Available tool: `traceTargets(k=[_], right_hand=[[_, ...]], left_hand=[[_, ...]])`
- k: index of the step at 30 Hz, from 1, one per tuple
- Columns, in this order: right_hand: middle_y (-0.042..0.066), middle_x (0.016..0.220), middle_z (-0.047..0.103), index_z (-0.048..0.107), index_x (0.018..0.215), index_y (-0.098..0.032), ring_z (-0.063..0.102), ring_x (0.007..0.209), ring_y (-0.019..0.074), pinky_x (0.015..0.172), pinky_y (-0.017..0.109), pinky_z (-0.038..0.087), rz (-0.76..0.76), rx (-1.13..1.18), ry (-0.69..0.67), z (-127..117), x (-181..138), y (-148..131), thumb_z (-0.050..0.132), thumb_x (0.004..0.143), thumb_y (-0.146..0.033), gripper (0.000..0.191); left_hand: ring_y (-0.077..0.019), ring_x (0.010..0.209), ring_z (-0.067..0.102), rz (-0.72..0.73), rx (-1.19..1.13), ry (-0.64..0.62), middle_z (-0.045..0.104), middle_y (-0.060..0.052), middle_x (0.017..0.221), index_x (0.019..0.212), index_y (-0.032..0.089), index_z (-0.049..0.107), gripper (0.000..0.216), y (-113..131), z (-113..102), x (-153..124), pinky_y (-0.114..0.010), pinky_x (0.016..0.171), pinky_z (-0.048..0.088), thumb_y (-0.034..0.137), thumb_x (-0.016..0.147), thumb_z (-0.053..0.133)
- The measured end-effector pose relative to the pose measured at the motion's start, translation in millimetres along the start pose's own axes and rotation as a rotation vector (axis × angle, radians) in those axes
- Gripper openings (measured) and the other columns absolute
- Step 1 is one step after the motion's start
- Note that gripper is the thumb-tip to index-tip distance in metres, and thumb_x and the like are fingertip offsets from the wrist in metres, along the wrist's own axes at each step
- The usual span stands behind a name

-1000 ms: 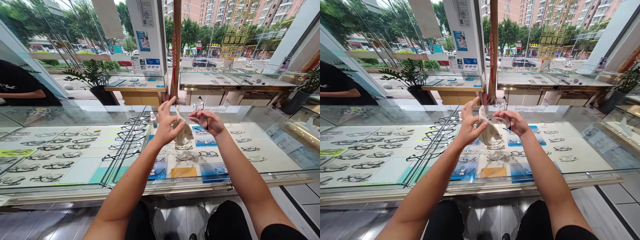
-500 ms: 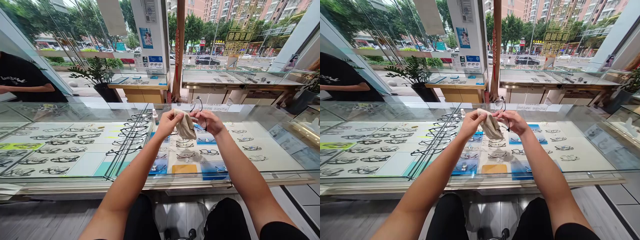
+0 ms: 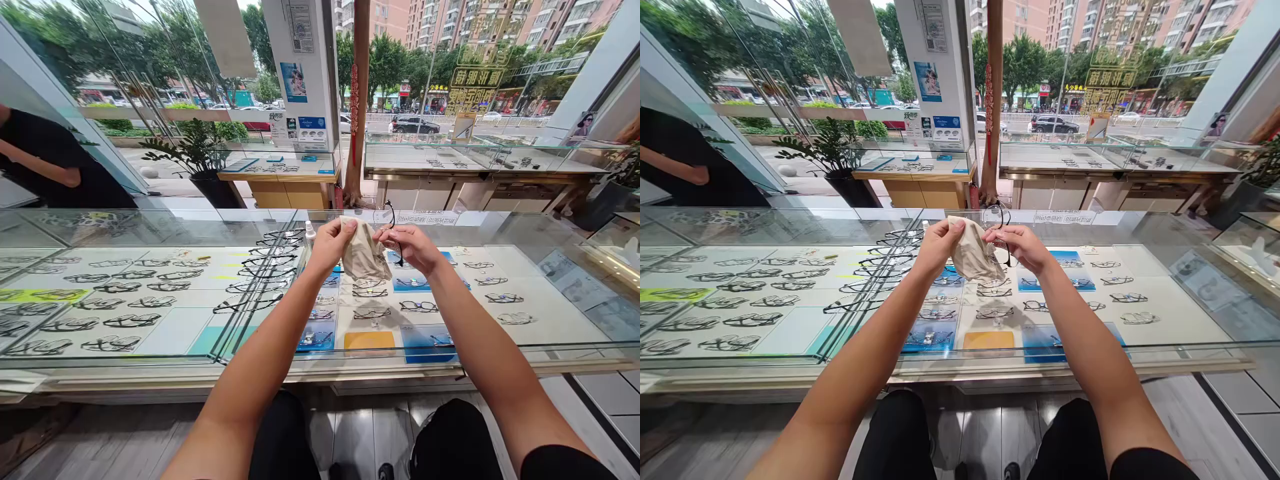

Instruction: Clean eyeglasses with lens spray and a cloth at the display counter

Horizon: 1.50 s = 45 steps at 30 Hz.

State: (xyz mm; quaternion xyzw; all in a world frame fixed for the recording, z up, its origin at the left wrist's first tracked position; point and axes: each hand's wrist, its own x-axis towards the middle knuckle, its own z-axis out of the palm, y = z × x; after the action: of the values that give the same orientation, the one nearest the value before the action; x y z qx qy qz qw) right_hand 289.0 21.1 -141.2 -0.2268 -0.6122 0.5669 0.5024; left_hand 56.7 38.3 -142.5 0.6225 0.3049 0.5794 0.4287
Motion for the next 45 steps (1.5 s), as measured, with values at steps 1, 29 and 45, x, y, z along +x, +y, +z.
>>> traceTargets(k=[1,29,45], right_hand=[[0.009,0.111,0.084,0.091,0.085,-0.023,0.074,0.110,0.0245,0.108,0.041,0.061,0.008,-0.002,0.002,-0.1,0.3,0.1,0.096,0.080,-0.057,0.034],[0.007,0.098,0.086,0.087,0.092,-0.019,0.081,0.087,0.0179,0.087,0.027,0.069,0.106,0.261,0.221,11.1,7.7,21.1,0.091,0.085,-0.040,0.022],[0.006,0.096,0.085,0.085,0.088,-0.020,0.080,0.088,0.0178,0.091,0.029,0.068,0.066,0.256,0.334,-2.6,10.7,15.2,0.091,0.084,-0.036,0.018]], left_hand=[[-0.0146,0.070,0.052,0.014,0.022,0.012,0.063,0.000,0.073,0.081,0.017,0.074,0.067,1.6,-1.0,0.2,-0.028,0.066,0.043,0.083,0.080,0.084],[-0.0164,0.065,0.047,0.458,0.566,0.063,0.056,-0.001,0.070,0.078,0.022,0.061,0.050,10.4,-10.4,-4.6,-0.033,0.063,0.036,0.061,0.110,0.060],[-0.0197,0.085,0.073,0.138,0.026,0.211,0.075,-0.004,0.097,0.120,0.025,0.063,0.071,-8.9,-18.2,11.5,-0.031,0.076,0.059,0.061,0.072,0.100]])
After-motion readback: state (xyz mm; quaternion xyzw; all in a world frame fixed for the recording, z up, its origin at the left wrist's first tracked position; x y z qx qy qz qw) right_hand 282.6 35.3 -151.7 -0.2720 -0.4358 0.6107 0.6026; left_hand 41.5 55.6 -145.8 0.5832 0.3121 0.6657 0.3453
